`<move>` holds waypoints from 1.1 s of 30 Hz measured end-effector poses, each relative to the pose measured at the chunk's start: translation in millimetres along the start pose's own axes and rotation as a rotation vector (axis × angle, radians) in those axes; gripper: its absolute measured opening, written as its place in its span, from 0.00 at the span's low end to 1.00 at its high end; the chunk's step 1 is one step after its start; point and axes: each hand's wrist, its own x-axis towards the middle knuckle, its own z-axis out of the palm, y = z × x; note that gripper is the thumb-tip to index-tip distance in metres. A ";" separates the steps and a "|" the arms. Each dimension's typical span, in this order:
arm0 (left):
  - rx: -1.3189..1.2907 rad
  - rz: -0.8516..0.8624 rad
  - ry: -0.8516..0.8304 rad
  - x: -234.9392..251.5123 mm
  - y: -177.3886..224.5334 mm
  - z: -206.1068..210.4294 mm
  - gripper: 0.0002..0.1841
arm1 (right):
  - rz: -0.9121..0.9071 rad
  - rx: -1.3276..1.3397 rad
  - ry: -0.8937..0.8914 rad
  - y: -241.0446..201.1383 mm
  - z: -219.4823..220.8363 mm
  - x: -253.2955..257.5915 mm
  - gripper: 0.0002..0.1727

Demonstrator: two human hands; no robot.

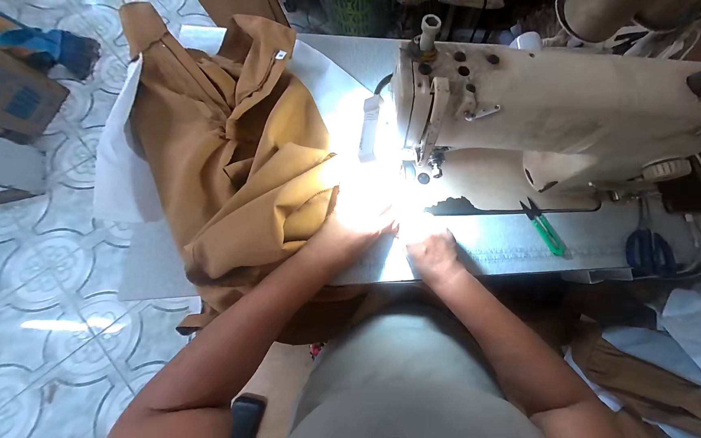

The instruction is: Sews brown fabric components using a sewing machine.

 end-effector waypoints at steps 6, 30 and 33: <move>0.034 -0.019 0.023 24.6 -19.6 2.0 0.15 | 0.074 0.238 -0.075 9.6 -6.8 27.3 0.12; -0.485 -0.375 0.102 26.7 -52.6 19.0 0.10 | 0.320 0.419 -0.052 -6.3 0.2 32.5 0.10; -0.518 -0.380 0.059 24.7 -46.1 9.2 0.15 | 0.322 0.543 0.010 -2.1 3.6 35.2 0.06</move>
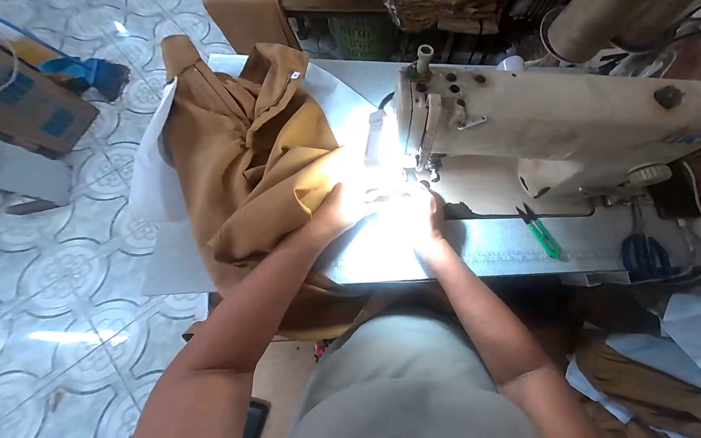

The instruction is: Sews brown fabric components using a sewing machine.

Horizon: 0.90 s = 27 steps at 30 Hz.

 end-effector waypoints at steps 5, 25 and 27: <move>0.286 0.419 0.075 -16.3 8.3 -8.2 0.09 | 0.348 0.599 -0.162 -17.6 -18.4 -13.4 0.04; 0.605 0.353 -0.082 -44.0 47.0 -0.9 0.19 | 0.218 -0.219 -0.134 -23.4 -12.2 -21.4 0.14; 0.635 0.309 -0.110 -46.8 52.9 0.6 0.22 | 0.130 -0.217 -0.111 -22.8 -13.6 -22.8 0.11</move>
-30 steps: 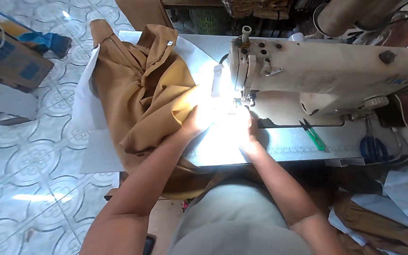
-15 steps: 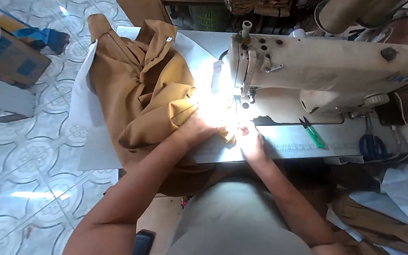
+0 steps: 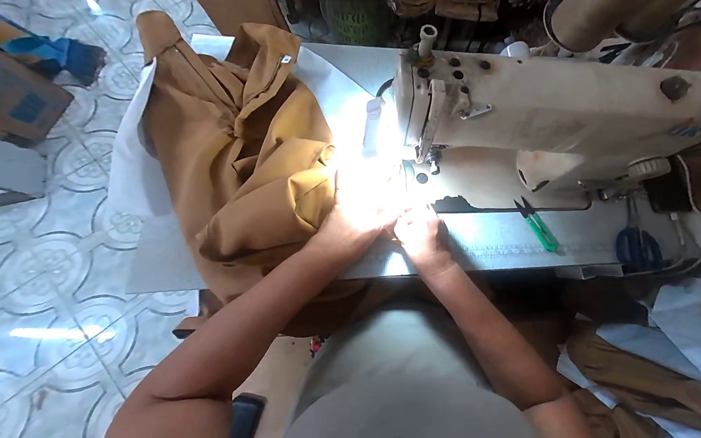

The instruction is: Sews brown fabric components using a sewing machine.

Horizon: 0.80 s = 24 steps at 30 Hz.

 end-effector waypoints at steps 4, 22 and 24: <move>0.022 -0.024 -0.048 0.3 -0.2 -6.5 0.24 | -0.117 -0.189 -0.033 -0.8 -1.4 -1.0 0.09; -0.094 -0.037 0.017 7.0 -19.9 7.7 0.22 | -0.132 -0.197 -0.010 4.1 0.6 5.8 0.11; -0.096 -0.024 0.102 15.3 -27.5 12.6 0.19 | -0.184 -0.237 -0.011 4.9 0.5 12.3 0.11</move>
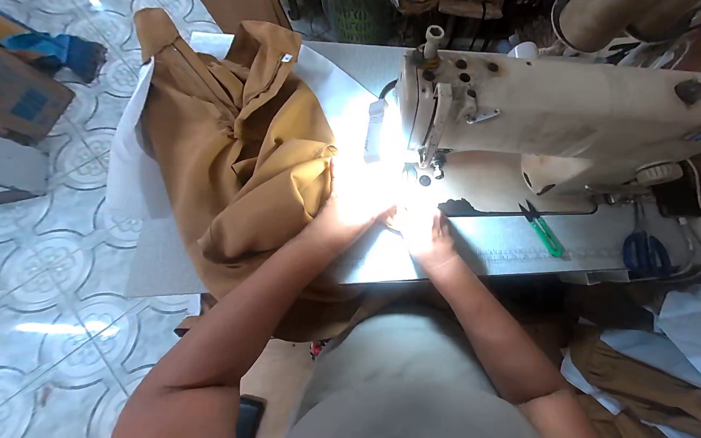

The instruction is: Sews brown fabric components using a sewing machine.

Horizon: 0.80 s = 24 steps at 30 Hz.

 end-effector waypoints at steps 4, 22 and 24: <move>0.044 -0.024 0.027 14.9 -10.6 5.7 0.17 | -0.031 0.000 0.011 3.3 0.0 7.2 0.16; -0.484 -0.295 0.122 14.0 -11.8 10.8 0.08 | 0.238 0.632 0.129 10.4 11.4 8.7 0.17; -0.432 -0.158 0.173 9.2 -12.7 14.6 0.11 | 0.259 0.698 0.139 12.0 11.6 6.1 0.14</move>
